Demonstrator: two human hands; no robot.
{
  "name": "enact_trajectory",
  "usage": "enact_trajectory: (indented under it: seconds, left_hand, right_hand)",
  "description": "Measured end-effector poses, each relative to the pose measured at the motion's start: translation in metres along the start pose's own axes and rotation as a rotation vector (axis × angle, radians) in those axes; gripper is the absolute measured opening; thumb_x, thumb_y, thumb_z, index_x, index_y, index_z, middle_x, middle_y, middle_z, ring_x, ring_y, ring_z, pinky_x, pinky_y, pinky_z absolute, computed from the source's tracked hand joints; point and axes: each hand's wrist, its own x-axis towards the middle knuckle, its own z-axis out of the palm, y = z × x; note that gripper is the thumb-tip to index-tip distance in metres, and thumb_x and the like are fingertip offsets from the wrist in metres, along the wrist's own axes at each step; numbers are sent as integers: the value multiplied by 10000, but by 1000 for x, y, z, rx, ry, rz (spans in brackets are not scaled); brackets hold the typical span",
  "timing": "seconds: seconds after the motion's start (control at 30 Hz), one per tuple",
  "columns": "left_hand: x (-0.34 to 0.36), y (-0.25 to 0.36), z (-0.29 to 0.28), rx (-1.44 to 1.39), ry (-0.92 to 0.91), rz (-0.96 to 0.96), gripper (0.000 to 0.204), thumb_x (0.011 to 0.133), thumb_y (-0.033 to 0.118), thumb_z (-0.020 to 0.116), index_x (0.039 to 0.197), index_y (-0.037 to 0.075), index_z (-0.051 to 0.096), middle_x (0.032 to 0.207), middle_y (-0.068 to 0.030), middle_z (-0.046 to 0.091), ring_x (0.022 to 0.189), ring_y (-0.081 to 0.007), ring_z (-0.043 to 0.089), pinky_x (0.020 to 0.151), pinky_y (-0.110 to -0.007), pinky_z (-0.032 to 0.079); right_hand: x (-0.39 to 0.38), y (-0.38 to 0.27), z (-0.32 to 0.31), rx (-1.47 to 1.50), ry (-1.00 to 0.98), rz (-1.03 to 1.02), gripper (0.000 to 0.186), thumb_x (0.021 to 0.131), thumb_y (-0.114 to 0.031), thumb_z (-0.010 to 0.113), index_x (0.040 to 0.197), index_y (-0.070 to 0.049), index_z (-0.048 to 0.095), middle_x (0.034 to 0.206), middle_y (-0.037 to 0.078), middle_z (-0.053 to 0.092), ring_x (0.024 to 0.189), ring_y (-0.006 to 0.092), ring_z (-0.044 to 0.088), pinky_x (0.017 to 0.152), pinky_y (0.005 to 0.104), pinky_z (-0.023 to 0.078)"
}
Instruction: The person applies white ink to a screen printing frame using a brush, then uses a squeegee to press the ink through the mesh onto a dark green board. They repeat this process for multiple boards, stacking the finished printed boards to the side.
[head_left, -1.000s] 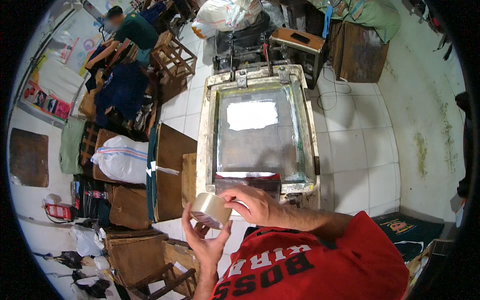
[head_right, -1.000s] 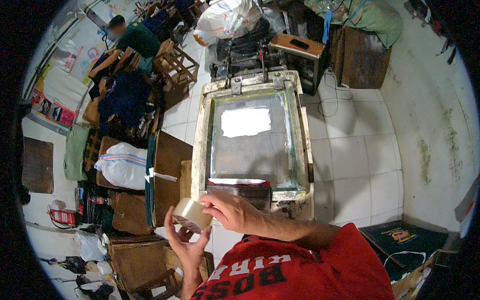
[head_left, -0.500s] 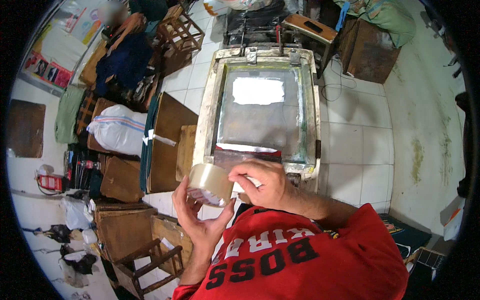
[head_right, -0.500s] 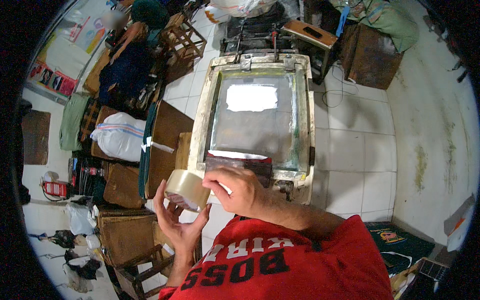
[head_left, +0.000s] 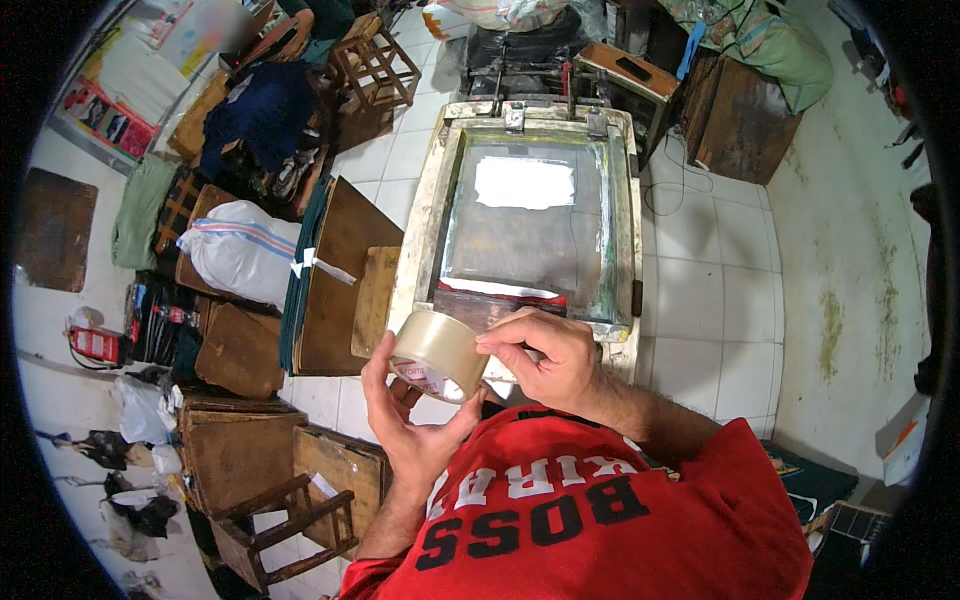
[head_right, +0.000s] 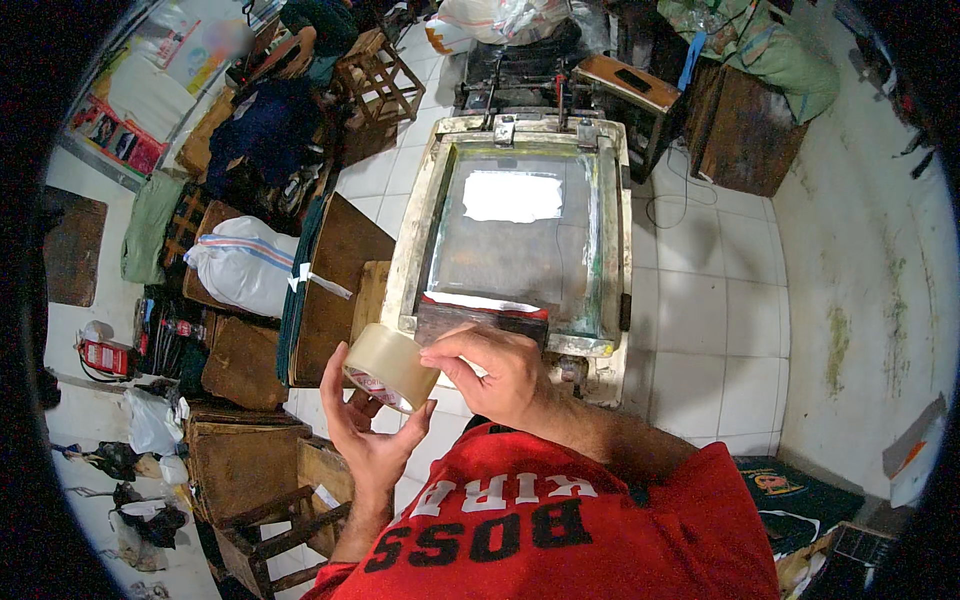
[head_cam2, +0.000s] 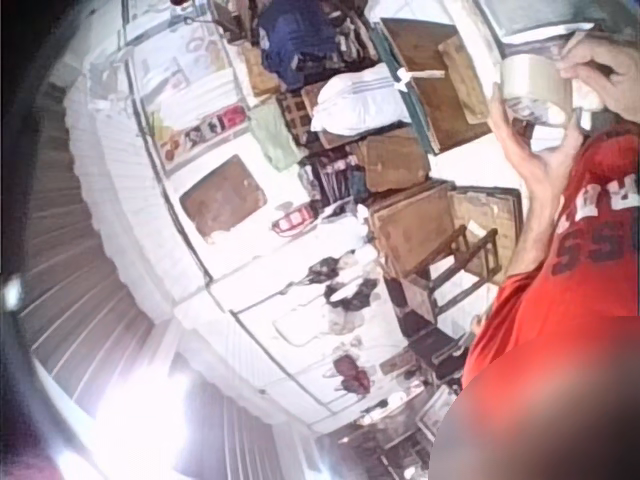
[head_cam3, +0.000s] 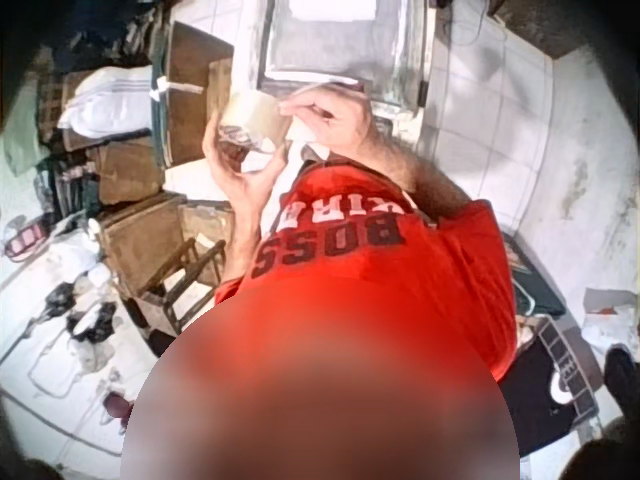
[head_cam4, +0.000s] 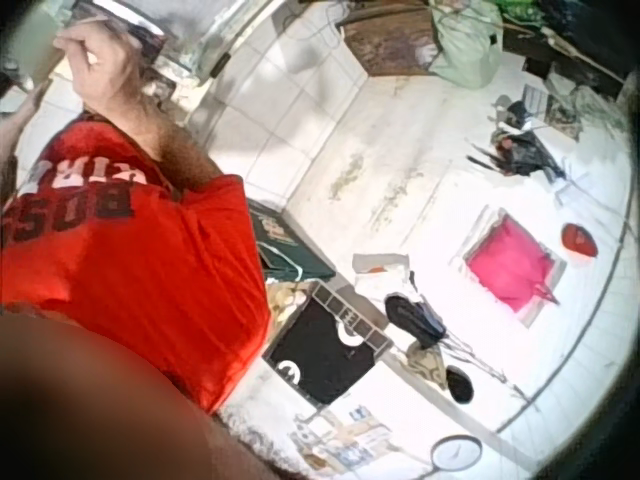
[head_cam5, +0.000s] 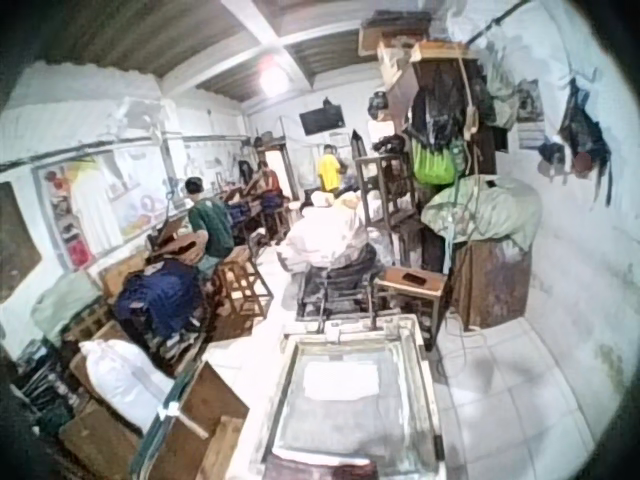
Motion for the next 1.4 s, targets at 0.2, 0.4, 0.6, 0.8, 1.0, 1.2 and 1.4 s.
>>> enact_trajectory:
  seconds: [0.2,0.4,0.6,0.8,1.0,1.2,1.4]
  left_hand:
    - [-10,-3,-3,87,-17,42,1082,641,58,942,1542,42,344,1428,-154,465,1210,-283,618,954,-398,612]
    - [-1,-28,10,-261,-62,-261,1049,696,25,904,1565,48,317,1450,-167,471,1251,-264,594,975,-383,573]
    - [0,-29,8,390,-34,315,751,704,36,875,1403,75,605,1524,-220,460,1417,-385,487,1123,-486,437]
    - [-5,-26,10,140,-81,160,126,840,13,798,904,-1,691,981,-133,698,1030,-295,691,896,-392,543]
    - [15,-49,-9,-304,58,-236,106,994,84,690,944,9,634,833,-11,649,734,-70,603,662,-229,487]
    - [42,-51,-40,-342,117,-213,88,959,50,724,939,-3,657,843,-16,637,753,-89,567,706,-248,455]
    - [26,34,-95,-90,196,524,110,780,36,674,796,30,565,822,-70,558,798,-269,501,741,-436,436]
  right_hand:
    - [-1,-3,-6,-113,-210,53,126,953,6,627,1060,-2,560,977,160,645,870,332,669,773,418,537]
    - [-12,15,5,11,-340,138,149,977,36,505,1110,2,449,1126,217,572,998,396,612,892,430,500]
    - [-23,21,6,-38,-469,159,110,1004,-16,507,1090,2,440,1030,226,544,996,439,604,866,477,482]
    - [-18,13,-6,-30,-630,219,223,1023,-61,525,1226,-1,453,1097,223,595,1039,375,638,887,439,494]
    - [5,4,-32,653,-650,498,746,1002,-143,635,1621,-42,230,1322,178,638,1263,219,577,1045,379,461]
    - [29,-8,-50,-310,-514,305,442,901,-245,770,1281,-71,624,998,191,770,935,361,758,822,446,587]
    - [46,-72,-81,-292,-441,-426,251,782,-213,852,1003,-139,759,758,10,683,653,163,661,653,324,569]
